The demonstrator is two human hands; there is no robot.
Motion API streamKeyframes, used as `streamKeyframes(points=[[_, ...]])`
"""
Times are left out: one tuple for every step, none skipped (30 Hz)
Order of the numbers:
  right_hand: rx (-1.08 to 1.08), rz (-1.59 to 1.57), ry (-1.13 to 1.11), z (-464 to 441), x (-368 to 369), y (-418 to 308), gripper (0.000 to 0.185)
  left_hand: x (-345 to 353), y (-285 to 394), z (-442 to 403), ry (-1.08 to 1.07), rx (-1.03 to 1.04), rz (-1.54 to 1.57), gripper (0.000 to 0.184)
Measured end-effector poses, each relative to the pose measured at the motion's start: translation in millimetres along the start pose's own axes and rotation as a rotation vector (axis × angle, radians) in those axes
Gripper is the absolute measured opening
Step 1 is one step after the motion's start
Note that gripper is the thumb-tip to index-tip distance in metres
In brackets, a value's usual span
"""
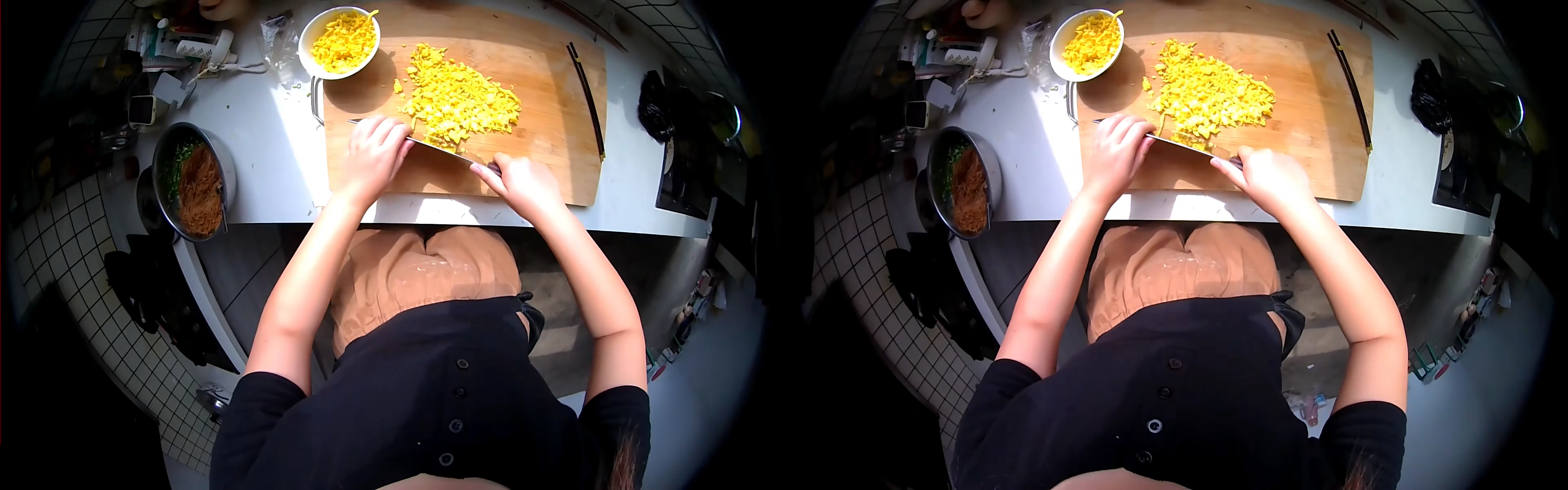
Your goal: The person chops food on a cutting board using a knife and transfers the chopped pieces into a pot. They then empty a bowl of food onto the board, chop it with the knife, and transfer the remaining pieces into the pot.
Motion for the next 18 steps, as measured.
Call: streamKeyframes(points=[[0.005,0.014,0.007,-6,16,13,0.056,4,5,-1,-0.011,0.012,0.007,0.014],[0.011,0.028,0.016,-9,18,17,0.057,7,9,-3,-0.02,0.026,0.014,0.014],[0.017,0.011,0.014,-11,17,20,0.056,10,5,-5,-0.021,0.011,0.025,0.014],[0.02,-0.008,0.011,-13,16,20,0.055,13,-3,-4,-0.022,-0.007,0.034,0.014],[0.025,-0.03,0.005,-12,14,17,0.055,14,-7,-2,-0.029,-0.024,0.044,0.014],[0.005,0.022,0.014,-11,4,9,0.056,11,-9,0,-0.039,-0.04,0.04,0.012],[-0.013,0.072,0.026,-11,-12,0,0.058,6,-11,-1,-0.013,-0.049,0.056,0.012],[-0.031,0.122,0.032,-9,-19,-5,0.059,2,-12,1,0.01,-0.062,0.074,0.012],[-0.034,0.135,0.034,-10,-21,-5,0.059,-1,-13,3,0.032,-0.076,0.091,0.012],[-0.037,0.148,0.036,-13,-23,-6,0.059,-3,-11,2,0.072,-0.06,0.075,0.013],[-0.04,0.16,0.037,-17,-24,-6,0.059,0,-9,2,0.056,-0.06,0.071,0.013],[-0.045,0.118,0.056,-22,-15,3,0.058,4,-6,1,0.041,-0.059,0.066,0.012],[-0.03,0.085,0.058,-25,-3,17,0.056,8,-2,-1,0.028,-0.057,0.063,0.012],[-0.014,0.053,0.062,-26,1,24,0.054,7,10,-6,0.022,-0.026,0.016,0.011],[-0.002,0.024,0.068,-30,3,31,0.052,8,5,-8,0.026,-0.043,0.018,0.011],[0.009,0.08,0.071,-35,8,34,0.051,9,-1,-7,0.029,-0.066,0.018,0.011],[-0.035,0.126,0.086,-33,-1,19,0.053,8,-6,-2,0.024,-0.09,0.019,0.012],[-0.074,0.171,0.106,-30,-19,4,0.055,3,-7,0,0.056,-0.087,0.044,0.012]])
Point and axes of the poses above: each hand's wrist, its own z-axis away from the middle knuckle, its own x-axis out of the palm, y = z × x, the point moved 10 cm from there along -z, towards the middle knuckle, and after that the axes turned 7 degrees about x, right-handed, at the moved point
